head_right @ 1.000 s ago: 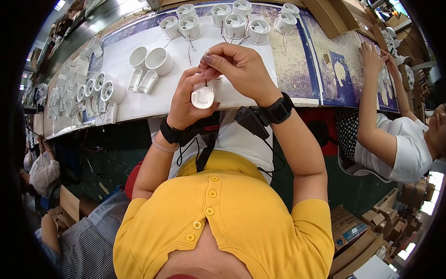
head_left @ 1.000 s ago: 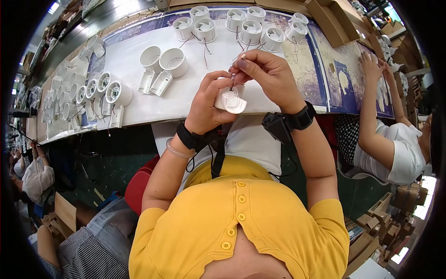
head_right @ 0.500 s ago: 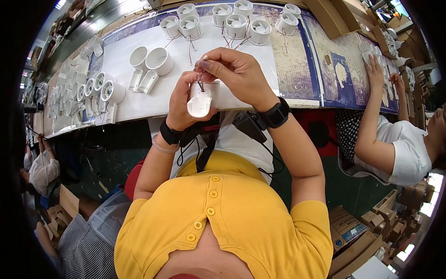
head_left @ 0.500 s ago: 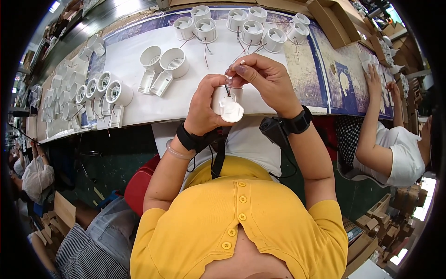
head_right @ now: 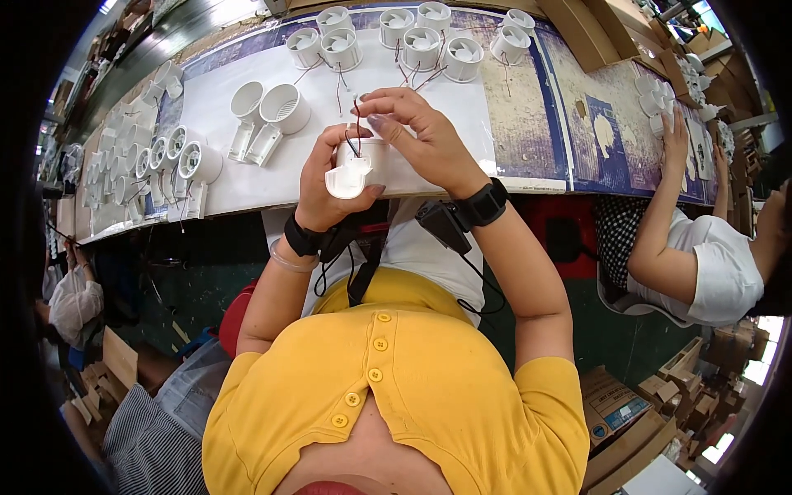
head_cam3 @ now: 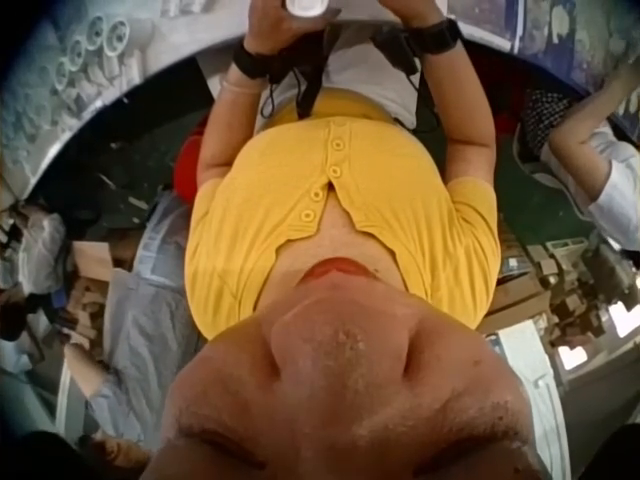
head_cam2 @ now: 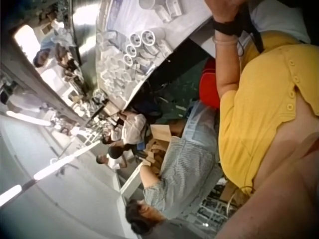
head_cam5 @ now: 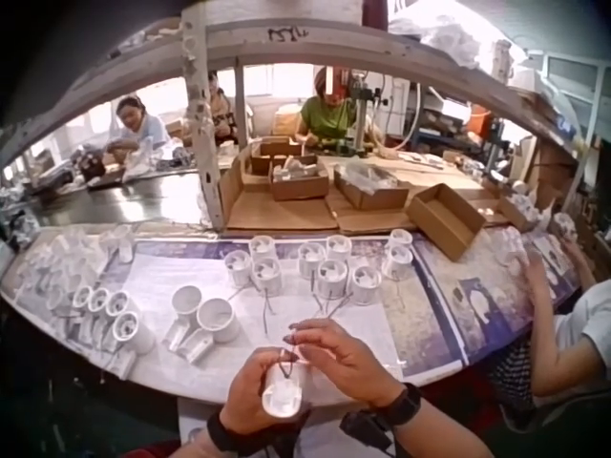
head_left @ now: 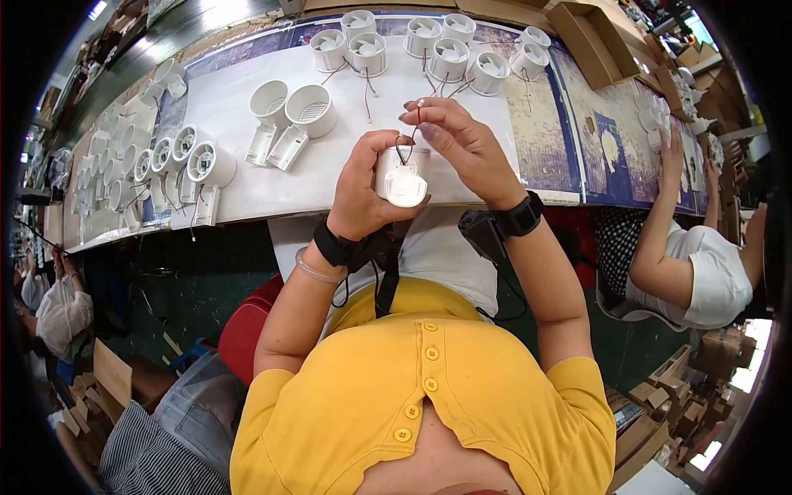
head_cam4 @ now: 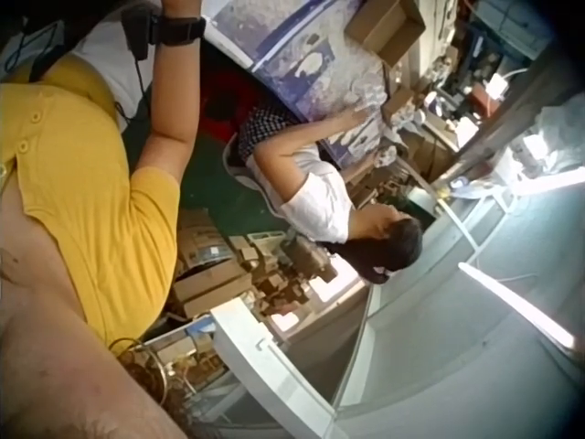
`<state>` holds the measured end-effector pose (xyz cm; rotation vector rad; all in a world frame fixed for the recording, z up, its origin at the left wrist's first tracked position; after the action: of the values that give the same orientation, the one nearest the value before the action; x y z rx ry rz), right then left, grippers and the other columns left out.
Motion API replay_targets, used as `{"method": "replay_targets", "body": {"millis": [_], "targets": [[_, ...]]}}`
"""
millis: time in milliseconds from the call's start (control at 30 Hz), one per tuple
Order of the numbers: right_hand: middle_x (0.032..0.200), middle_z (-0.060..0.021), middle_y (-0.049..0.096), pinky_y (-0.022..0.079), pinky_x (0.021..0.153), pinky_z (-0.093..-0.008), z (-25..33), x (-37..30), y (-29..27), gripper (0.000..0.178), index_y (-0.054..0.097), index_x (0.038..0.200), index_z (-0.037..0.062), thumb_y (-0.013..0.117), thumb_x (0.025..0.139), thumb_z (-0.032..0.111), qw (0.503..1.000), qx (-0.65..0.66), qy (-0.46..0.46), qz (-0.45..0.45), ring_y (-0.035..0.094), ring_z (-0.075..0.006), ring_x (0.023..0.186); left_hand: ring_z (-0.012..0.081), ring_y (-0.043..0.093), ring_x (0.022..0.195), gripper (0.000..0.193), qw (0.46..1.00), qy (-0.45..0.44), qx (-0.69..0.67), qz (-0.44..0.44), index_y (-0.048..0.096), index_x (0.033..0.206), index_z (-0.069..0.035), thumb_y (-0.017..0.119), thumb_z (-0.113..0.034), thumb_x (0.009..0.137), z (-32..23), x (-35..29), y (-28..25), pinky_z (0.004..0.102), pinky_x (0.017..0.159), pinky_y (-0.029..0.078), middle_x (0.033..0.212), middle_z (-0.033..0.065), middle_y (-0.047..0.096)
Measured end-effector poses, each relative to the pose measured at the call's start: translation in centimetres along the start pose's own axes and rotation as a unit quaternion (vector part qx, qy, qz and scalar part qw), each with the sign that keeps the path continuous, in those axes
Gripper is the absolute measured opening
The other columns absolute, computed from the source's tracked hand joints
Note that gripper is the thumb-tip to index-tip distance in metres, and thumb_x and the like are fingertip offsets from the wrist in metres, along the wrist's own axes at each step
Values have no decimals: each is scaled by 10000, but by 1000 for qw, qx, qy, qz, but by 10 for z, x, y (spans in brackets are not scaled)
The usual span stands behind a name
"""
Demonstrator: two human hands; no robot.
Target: The recorder is sitting at an assembly line workbench, assembling small white plastic components by hand.
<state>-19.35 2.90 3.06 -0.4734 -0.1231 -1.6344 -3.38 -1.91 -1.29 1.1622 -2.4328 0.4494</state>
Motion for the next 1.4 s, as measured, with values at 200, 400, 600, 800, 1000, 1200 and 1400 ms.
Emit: {"method": "replay_targets", "body": {"millis": [200, 400, 600, 800, 1000, 1200, 1400], "targets": [[1201, -83, 543, 396, 965, -311, 2, 8, 16, 179, 640, 952, 29, 548, 958, 182, 997, 21, 8, 73, 502, -170, 1131, 206, 556, 980, 671, 997, -69, -11, 26, 473, 1160, -66, 835, -100, 596, -4, -4, 1, 297, 863, 462, 1066, 67, 527], [1152, -78, 549, 385, 937, -284, 3, 8, 16, 209, 640, 853, 38, 548, 960, 191, 988, 142, 60, 29, 510, -144, 1047, 213, 558, 1015, 680, 999, 32, 10, 5, 469, 1179, -78, 832, -110, 605, -3, 1, 5, 306, 877, 462, 1102, 77, 534], [1114, -79, 561, 391, 918, -273, 2, 9, 15, 238, 649, 828, 31, 551, 961, 203, 989, 127, 68, 32, 517, -139, 1022, 228, 561, 1050, 688, 999, 10, 36, 22, 453, 1219, -79, 808, -101, 631, -5, 0, 5, 318, 902, 457, 1176, 96, 538], [1115, -81, 581, 414, 928, -295, 12, 12, 6, 173, 643, 894, 30, 563, 941, 175, 996, 70, 35, 49, 530, -151, 1044, 232, 575, 1018, 677, 1000, -8, 15, 11, 433, 1239, -79, 774, -106, 655, -7, 2, 2, 318, 884, 461, 1141, 100, 557], [1099, -86, 608, 444, 925, -306, 17, 9, 5, 79, 625, 928, 18, 625, 864, 65, 993, -43, -45, 104, 557, -161, 1033, 230, 577, 998, 660, 998, -47, -35, 26, 419, 1219, -85, 767, -137, 661, 5, -3, 2, 314, 862, 462, 1079, 94, 578], [1049, -83, 623, 471, 862, -276, 12, 4, 10, 57, 616, 908, -2, 632, 855, 13, 999, -3, 9, 37, 581, -145, 950, 268, 566, 1012, 647, 999, -32, 22, 9, 422, 1186, -95, 780, -122, 647, 2, -2, 7, 324, 867, 466, 1117, 111, 537], [1017, -78, 633, 478, 830, -263, 5, 5, 10, 26, 614, 891, -14, 609, 883, 11, 995, 83, 57, 9, 579, -127, 905, 308, 549, 1033, 685, 996, 20, 86, 4, 418, 1191, -108, 803, -113, 624, 2, -2, 6, 336, 881, 466, 1178, 132, 479]]}}
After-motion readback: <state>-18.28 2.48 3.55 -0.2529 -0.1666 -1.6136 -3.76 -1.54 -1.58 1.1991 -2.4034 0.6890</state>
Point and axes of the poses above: each hand's wrist, its own x-axis towards the middle knuckle, its own y-axis out of the palm, z = x × y, the point moved 3 cm from there along x, towards the middle knuckle
